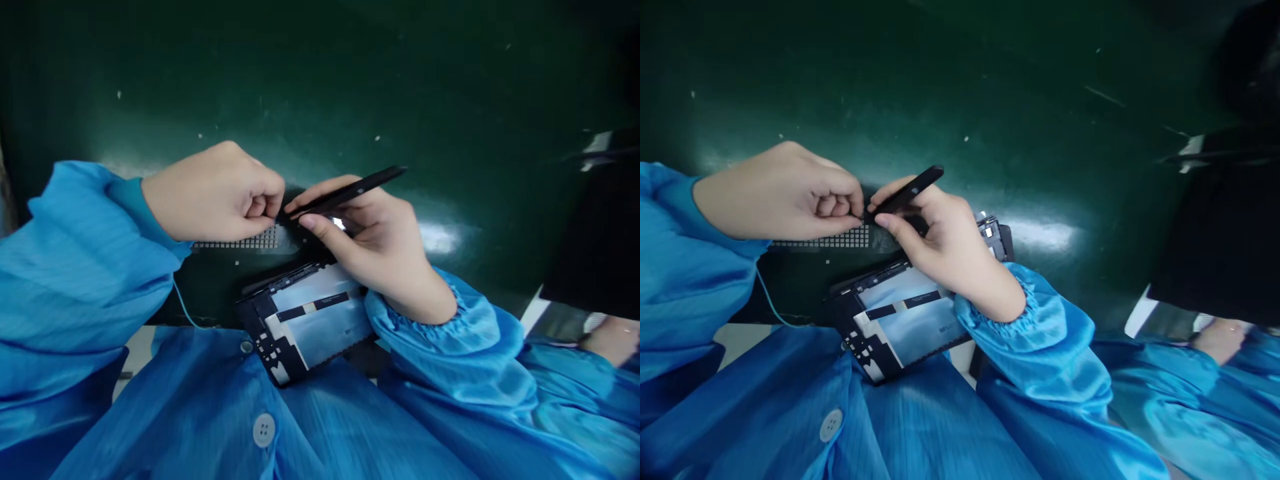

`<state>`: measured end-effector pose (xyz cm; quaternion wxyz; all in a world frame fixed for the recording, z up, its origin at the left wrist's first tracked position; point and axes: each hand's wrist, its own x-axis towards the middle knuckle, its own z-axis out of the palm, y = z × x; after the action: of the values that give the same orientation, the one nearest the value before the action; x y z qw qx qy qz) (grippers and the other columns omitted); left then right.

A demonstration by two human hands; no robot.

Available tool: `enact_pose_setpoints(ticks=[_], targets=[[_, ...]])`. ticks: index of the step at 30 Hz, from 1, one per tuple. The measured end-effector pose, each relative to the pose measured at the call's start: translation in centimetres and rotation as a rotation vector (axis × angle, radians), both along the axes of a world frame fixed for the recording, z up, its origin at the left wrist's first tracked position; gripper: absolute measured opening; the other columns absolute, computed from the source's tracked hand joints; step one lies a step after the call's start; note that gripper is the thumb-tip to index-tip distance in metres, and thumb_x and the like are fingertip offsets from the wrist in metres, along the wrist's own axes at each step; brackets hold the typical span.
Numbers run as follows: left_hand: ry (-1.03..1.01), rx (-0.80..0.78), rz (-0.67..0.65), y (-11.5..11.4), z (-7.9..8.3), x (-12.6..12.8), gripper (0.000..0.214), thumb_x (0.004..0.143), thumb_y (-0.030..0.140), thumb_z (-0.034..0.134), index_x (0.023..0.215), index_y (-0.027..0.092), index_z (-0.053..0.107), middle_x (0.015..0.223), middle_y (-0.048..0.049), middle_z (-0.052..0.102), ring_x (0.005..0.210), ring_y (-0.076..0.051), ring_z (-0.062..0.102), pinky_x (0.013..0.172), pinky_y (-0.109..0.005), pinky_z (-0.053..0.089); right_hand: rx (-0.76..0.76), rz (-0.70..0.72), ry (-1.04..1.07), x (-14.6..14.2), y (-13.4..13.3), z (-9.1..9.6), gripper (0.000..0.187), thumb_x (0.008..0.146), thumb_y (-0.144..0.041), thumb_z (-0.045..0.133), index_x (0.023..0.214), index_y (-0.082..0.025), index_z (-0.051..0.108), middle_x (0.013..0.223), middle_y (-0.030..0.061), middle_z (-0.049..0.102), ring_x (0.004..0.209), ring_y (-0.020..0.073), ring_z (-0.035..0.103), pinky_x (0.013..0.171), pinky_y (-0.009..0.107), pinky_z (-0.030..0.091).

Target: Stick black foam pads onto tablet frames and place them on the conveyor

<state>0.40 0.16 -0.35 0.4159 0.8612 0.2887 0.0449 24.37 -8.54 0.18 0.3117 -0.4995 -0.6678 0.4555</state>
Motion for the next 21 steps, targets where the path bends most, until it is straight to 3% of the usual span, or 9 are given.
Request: enact_pose_setpoints(ticks=[3,8,15,18,21], targets=[[0.03,0.03,-0.001,-0.1,0.3,0.1,0.004,0.089,0.014,0.074,0.085,0.015,0.076,0.069,0.0089,0.059,0.067,-0.008,0.058,0.095,-0.033,0.053,-0.015,0.009,-0.061,-0.4,-0.3,0.3,0.015,0.107,-0.037,0.076,0.118,-0.027,0.079,0.119,0.0023,0.086,0.112,0.022,0.083,0.102,0.037,0.068],[0.077,0.088,-0.013,0.0,0.5,0.5,0.01,0.086,0.014,0.074,0.076,0.016,0.073,0.067,0.0094,0.056,0.069,-0.012,0.067,0.096,-0.037,0.059,-0.023,0.001,-0.091,-0.7,-0.3,0.2,0.017,0.108,-0.04,0.076,0.118,-0.027,0.078,0.117,0.0019,0.085,0.108,0.0218,0.083,0.1,0.037,0.069],[0.19,0.047,0.009,-0.1,1.4,1.0,0.015,0.089,0.005,0.073,0.077,0.013,0.074,0.068,0.0085,0.054,0.092,-0.018,0.076,0.111,-0.043,0.056,-0.081,-0.003,-0.055,-0.8,0.6,0.6,0.023,0.105,-0.049,0.08,0.111,-0.026,0.078,0.113,0.0016,0.084,0.109,0.0233,0.083,0.105,0.043,0.07],[0.208,0.071,0.025,-0.4,1.8,1.0,0.015,0.092,0.007,0.071,0.079,0.012,0.073,0.071,0.0081,0.053,0.101,-0.021,0.078,0.114,-0.049,0.057,-0.127,-0.138,0.055,-1.0,-1.4,1.7,0.018,0.105,-0.044,0.081,0.111,-0.028,0.077,0.109,0.0008,0.084,0.1,0.0205,0.083,0.097,0.04,0.072],[0.241,0.12,0.032,-0.7,2.0,0.9,0.015,0.095,0.013,0.069,0.08,0.011,0.072,0.072,0.0081,0.053,0.111,-0.025,0.079,0.115,-0.054,0.057,-0.118,-0.342,0.141,-2.1,-5.9,2.2,0.011,0.107,-0.031,0.079,0.117,-0.029,0.077,0.107,0.0023,0.082,0.096,0.0193,0.082,0.089,0.037,0.073]])
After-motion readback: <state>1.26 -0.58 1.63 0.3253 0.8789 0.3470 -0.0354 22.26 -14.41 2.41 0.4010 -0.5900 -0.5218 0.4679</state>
